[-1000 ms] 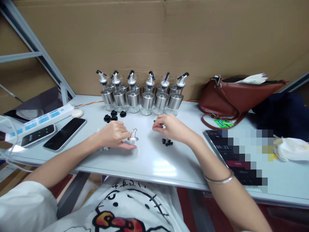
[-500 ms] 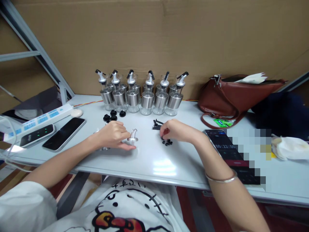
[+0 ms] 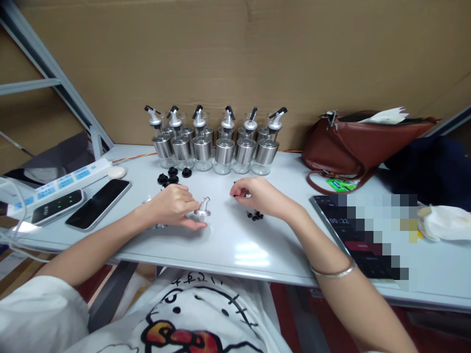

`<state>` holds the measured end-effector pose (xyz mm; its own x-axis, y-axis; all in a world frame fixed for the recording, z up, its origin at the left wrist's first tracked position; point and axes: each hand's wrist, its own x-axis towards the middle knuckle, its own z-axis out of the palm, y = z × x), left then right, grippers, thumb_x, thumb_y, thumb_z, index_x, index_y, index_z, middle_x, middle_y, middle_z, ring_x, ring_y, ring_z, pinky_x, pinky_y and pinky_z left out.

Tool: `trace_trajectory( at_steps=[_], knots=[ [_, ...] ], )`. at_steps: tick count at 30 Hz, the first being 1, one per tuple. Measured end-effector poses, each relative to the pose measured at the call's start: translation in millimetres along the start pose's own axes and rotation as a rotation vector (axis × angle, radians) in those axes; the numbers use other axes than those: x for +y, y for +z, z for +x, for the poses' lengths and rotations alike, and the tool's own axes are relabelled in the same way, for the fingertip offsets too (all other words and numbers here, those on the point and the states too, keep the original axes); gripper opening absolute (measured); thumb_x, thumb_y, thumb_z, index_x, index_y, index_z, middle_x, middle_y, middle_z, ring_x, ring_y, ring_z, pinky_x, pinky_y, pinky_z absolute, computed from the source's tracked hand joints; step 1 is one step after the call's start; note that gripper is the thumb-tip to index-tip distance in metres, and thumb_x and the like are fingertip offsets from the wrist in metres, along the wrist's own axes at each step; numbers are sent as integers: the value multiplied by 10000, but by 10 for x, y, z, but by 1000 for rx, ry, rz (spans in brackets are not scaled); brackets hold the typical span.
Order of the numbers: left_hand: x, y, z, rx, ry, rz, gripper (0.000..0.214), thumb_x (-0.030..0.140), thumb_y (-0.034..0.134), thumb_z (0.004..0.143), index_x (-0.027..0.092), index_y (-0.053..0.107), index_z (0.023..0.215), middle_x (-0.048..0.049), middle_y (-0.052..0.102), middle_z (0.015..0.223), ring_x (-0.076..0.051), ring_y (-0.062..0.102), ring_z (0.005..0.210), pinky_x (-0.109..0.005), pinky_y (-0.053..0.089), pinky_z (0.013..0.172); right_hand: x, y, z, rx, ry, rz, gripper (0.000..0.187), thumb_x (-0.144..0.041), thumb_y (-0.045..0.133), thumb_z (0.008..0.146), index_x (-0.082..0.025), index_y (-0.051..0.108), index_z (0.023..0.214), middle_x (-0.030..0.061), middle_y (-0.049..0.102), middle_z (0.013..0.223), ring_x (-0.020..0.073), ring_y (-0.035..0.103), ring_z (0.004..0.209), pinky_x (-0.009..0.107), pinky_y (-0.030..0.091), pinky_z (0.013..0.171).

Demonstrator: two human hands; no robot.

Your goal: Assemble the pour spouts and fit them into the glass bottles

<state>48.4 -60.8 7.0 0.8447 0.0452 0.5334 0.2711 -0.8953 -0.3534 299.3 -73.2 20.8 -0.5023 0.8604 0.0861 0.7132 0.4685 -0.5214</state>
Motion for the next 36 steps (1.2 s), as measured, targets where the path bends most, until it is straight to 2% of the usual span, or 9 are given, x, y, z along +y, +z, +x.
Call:
trace_trajectory(
  at_steps=[3,7,10,15,24,32,36],
  knots=[
    [10,11,-5,-4,2,-1,492,542,452,866,181,460,532,45,472,383,-96,440,358,-249,305,439,-67,42,-5,66,-26,248,122,-264,602,764,-164,649,815,63,670,838,169,625,734,295,495,714],
    [29,23,-9,-21,9,-12,486,545,457,861,185,449,535,42,486,390,-96,446,360,-251,301,439,-197,120,-5,157,-67,484,152,-322,669,741,-175,650,777,41,644,800,138,593,670,274,493,643],
    [39,26,-9,-24,9,-21,488,554,468,854,184,452,535,38,494,395,-96,449,362,-255,301,436,-274,170,-6,204,-110,505,129,-302,679,743,-177,667,774,37,652,790,133,577,680,275,485,652],
    [43,23,-6,-44,17,-15,478,550,464,858,186,453,549,39,501,407,-95,459,373,-256,308,443,-306,254,-9,194,-120,546,114,-276,661,755,-168,668,790,49,674,817,145,612,731,298,506,719],
    [31,17,-3,3,17,-18,481,550,442,870,186,447,556,44,499,409,-95,463,373,-254,318,439,-318,262,-25,238,-80,575,295,-358,712,732,-166,681,954,53,691,800,155,616,697,316,525,680],
    [41,28,-13,-39,17,0,475,550,428,873,188,443,566,39,508,417,-99,481,385,-256,314,439,-333,254,-28,253,-59,633,271,-374,720,717,-172,674,892,55,707,786,164,643,700,328,532,684],
    [51,18,-5,-44,19,-9,458,538,431,873,189,443,576,39,508,421,-97,487,391,-253,315,443,-357,280,-15,227,-10,756,276,-364,745,681,-167,664,856,39,696,743,154,645,675,315,531,675]
  ],
)
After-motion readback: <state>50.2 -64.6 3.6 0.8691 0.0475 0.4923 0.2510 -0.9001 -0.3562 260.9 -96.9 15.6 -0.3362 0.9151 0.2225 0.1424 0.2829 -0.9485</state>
